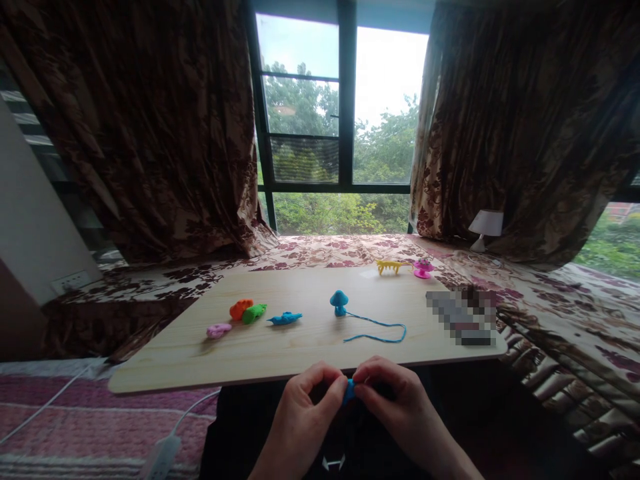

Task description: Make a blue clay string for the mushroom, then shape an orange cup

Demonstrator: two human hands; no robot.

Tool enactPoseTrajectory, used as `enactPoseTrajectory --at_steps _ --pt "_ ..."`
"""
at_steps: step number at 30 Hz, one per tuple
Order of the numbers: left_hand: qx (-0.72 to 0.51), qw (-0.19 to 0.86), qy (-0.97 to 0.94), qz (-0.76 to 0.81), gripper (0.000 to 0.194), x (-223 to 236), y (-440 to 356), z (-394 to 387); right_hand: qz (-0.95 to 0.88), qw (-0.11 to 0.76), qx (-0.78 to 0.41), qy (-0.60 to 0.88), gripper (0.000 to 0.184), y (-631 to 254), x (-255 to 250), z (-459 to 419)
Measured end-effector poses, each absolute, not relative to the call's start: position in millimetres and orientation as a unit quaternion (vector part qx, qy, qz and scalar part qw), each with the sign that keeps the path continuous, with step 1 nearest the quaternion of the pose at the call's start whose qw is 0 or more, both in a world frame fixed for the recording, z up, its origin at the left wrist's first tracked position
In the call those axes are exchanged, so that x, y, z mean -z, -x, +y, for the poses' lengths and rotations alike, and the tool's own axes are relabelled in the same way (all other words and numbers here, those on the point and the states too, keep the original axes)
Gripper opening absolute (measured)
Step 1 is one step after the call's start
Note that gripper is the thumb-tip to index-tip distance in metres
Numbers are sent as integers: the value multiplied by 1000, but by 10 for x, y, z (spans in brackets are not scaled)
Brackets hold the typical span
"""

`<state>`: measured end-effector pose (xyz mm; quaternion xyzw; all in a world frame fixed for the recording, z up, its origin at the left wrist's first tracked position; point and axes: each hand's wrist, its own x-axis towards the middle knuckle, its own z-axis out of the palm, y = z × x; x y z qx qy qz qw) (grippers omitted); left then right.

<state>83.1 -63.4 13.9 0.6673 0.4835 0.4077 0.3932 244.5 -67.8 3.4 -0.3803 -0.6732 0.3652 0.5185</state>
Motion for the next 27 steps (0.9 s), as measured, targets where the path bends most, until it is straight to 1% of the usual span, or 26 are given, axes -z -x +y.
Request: enactPoseTrajectory --at_steps 5,9,13,17,27 --pt "-428 392 -676 454 23 -156 -757 -622 -632 531 -406 391 8 -2492 16 -638" --pt "-418 366 -731 395 30 -200 -705 -628 -610 525 -454 383 14 -2529 32 -618" --pt "-368 285 -801 377 30 -223 -716 -631 -606 523 -473 369 15 -2519 27 -621" --pt "-354 201 -828 386 30 -204 -701 -618 -597 519 -489 368 15 -2526 15 -623" --pt "-347 139 -844 384 29 -178 -657 -580 -589 521 -508 352 14 -2525 17 -625"
